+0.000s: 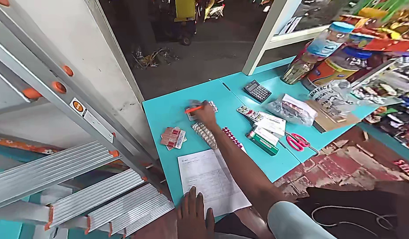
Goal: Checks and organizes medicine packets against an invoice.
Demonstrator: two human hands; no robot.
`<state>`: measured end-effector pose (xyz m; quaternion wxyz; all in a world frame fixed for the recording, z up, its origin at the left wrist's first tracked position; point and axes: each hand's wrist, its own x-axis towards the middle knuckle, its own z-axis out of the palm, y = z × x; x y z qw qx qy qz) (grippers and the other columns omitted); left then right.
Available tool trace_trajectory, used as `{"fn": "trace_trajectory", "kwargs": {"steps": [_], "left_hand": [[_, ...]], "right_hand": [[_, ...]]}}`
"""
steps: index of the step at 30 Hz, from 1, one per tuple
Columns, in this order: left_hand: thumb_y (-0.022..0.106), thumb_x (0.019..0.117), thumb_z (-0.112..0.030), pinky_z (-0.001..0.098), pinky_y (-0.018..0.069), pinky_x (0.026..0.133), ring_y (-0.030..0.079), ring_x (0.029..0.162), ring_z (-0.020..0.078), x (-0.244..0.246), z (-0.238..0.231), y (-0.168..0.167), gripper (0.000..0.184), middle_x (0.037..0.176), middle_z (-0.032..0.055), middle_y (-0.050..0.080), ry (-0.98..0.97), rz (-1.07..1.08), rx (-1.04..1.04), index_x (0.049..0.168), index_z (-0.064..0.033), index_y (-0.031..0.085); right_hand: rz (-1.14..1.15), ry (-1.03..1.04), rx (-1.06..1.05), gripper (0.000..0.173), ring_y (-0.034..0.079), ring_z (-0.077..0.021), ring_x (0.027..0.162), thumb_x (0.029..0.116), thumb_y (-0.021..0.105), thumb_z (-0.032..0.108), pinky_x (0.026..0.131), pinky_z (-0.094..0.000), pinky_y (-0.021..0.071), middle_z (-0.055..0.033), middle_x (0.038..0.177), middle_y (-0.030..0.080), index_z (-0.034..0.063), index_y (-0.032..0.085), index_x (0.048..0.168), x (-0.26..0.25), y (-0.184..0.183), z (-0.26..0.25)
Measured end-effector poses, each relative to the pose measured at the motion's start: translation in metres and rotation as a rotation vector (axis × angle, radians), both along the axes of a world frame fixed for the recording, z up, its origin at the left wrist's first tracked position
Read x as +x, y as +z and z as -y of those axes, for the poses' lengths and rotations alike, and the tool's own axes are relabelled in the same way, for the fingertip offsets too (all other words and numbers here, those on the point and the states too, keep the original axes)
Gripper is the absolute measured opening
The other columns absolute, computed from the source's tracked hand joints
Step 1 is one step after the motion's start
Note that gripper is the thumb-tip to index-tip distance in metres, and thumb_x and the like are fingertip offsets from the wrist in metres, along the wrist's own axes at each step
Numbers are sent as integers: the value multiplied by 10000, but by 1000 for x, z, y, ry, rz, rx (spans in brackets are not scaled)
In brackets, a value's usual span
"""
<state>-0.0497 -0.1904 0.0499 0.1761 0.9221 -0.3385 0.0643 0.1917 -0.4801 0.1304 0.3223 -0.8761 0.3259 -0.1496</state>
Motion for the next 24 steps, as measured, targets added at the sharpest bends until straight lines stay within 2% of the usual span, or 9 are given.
{"fn": "trace_trajectory", "kwargs": {"steps": [2, 5, 7, 9, 11, 18, 21, 22, 24], "left_hand": [[502, 977, -493, 543, 475, 978, 585, 1278, 358, 0, 1, -1, 518, 1440, 144, 598, 1, -10, -12, 1264, -121, 718], [500, 972, -487, 523, 479, 976, 596, 1262, 351, 1, 1, 0, 510, 1431, 142, 605, -2, -3, -17, 1247, -123, 730], [490, 977, -489, 514, 484, 974, 599, 1258, 348, 2, 1, 1, 510, 1429, 140, 608, -4, 2, -18, 1237, -125, 735], [481, 977, -491, 515, 484, 977, 603, 1254, 356, 3, 1, 2, 519, 1428, 143, 609, -4, 0, -16, 1238, -122, 737], [483, 975, -493, 520, 488, 986, 614, 1241, 366, 3, 1, 4, 525, 1422, 148, 615, -4, -3, -11, 1235, -118, 743], [492, 965, -498, 509, 491, 967, 622, 1229, 348, 3, 1, 4, 514, 1414, 135, 625, 5, 2, -8, 1223, -137, 751], [501, 966, -493, 513, 482, 981, 613, 1242, 355, 4, 0, 5, 513, 1417, 140, 621, -1, -11, -7, 1228, -126, 746], [501, 970, -489, 516, 478, 987, 609, 1249, 358, 4, 0, 6, 512, 1419, 141, 619, -2, -15, -6, 1232, -122, 743], [503, 974, -479, 520, 482, 985, 609, 1244, 370, 3, 1, 6, 510, 1415, 149, 621, -9, -15, 0, 1231, -111, 744]], "right_hand": [[214, -141, 224, 414, 638, -333, 802, 896, 746, 319, 702, -547, 516, -194, 891, 651, -15, 626, 1110, -21, 10, 31], [220, -297, 194, 380, 580, -317, 765, 860, 778, 282, 672, -543, 460, -164, 835, 599, -7, 593, 1024, -45, 2, 72], [93, -334, 70, 416, 623, -420, 863, 871, 769, 310, 729, -637, 453, -241, 906, 638, -15, 601, 1070, -61, -9, 83], [-60, -347, -9, 475, 640, -472, 1000, 885, 754, 345, 846, -686, 446, -279, 1018, 667, -4, 602, 1169, -70, -14, 85], [-147, -342, -48, 507, 633, -484, 1059, 880, 752, 353, 885, -688, 445, -285, 1068, 672, 3, 599, 1214, -75, -19, 84], [-231, -240, -105, 416, 608, -469, 1134, 848, 786, 263, 937, -710, 400, -253, 1102, 684, 16, 650, 1154, -77, -21, 70], [-190, -193, -134, 440, 586, -466, 1188, 878, 785, 343, 964, -703, 394, -244, 1141, 677, 2, 656, 1125, -78, -17, 63], [-109, -172, -176, 474, 597, -466, 1151, 878, 793, 395, 955, -687, 417, -247, 1104, 673, -13, 656, 1079, -75, -18, 63], [66, -68, -279, 453, 641, -449, 1027, 849, 819, 366, 881, -653, 487, -243, 1012, 670, -35, 665, 993, -60, -21, 68]]}}
